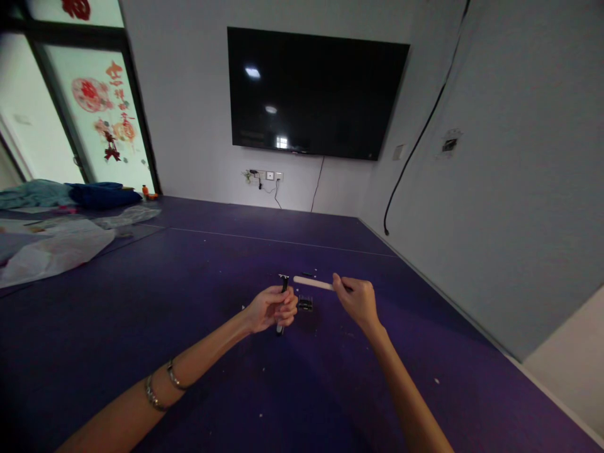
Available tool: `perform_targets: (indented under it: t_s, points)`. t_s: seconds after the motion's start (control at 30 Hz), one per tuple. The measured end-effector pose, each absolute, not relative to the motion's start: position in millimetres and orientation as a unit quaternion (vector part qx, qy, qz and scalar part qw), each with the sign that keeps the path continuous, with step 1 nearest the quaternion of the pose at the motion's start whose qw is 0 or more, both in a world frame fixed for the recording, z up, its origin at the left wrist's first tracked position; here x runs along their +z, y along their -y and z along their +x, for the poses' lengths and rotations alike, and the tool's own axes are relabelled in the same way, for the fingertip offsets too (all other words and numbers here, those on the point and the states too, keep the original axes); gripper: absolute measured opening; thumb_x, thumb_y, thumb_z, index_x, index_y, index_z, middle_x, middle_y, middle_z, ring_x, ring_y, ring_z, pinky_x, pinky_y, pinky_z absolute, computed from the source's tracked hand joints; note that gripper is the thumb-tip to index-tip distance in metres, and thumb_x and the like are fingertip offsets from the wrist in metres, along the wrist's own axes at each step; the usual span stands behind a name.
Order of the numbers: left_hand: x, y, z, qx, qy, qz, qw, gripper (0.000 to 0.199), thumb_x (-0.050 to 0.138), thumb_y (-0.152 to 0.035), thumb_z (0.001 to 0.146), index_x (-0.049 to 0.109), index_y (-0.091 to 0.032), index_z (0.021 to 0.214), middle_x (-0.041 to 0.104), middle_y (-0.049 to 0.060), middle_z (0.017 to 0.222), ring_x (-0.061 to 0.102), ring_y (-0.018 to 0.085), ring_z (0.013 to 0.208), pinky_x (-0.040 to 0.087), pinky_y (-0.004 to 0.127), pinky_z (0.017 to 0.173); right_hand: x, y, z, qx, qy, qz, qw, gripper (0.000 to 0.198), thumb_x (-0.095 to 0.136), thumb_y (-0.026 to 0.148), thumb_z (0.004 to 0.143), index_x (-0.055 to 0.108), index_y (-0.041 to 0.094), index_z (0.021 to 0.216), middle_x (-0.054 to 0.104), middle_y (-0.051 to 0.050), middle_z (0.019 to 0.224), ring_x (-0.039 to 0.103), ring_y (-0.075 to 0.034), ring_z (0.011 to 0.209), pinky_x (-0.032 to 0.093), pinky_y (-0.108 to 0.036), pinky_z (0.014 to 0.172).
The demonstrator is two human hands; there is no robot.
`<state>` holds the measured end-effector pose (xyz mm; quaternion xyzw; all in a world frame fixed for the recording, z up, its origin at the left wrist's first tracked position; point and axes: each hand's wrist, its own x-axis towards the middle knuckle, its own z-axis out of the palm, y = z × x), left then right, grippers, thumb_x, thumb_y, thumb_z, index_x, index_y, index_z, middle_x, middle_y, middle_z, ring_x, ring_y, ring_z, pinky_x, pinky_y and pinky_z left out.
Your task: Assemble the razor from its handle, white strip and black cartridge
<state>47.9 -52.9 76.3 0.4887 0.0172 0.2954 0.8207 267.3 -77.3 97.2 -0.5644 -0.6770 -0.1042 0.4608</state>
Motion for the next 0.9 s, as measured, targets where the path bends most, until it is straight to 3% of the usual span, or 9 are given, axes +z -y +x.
perform_targets:
  t_s: [0.2, 0.43, 0.9]
  points:
    - [79, 62, 51, 0.231, 0.019, 0.454, 0.86, 0.023, 0.055, -0.027, 0.078, 0.041, -0.016, 0.064, 0.033, -0.003, 0.059, 0.032, 0.007, 0.048, 0.035, 0.025, 0.052, 105, 83, 254, -0.089, 0.679, -0.556, 0.471, 0.05, 0.041, 0.043, 0.083, 0.038, 0.017, 0.041, 0.03, 0.002, 0.042, 0.028, -0.008, 0.042, 0.022, -0.024, 0.046]
    - [82, 64, 49, 0.213, 0.017, 0.443, 0.871, 0.022, 0.055, -0.026, 0.077, 0.041, -0.016, 0.064, 0.03, -0.003, 0.059, 0.03, 0.007, 0.048, 0.032, 0.025, 0.052, 103, 81, 258, -0.06, 0.682, -0.563, 0.463, 0.051, 0.04, 0.044, 0.084, 0.04, 0.017, 0.041, 0.032, 0.002, 0.041, 0.028, -0.008, 0.042, 0.022, -0.024, 0.045]
    - [85, 64, 48, 0.204, -0.003, 0.481, 0.853, 0.022, 0.055, -0.026, 0.079, 0.042, -0.015, 0.065, 0.031, -0.003, 0.058, 0.03, 0.007, 0.048, 0.033, 0.025, 0.052, 104, 82, 259, -0.126, 0.695, -0.537, 0.461, 0.047, 0.041, 0.038, 0.084, 0.032, 0.018, 0.042, 0.03, 0.003, 0.043, 0.027, -0.007, 0.042, 0.021, -0.025, 0.047]
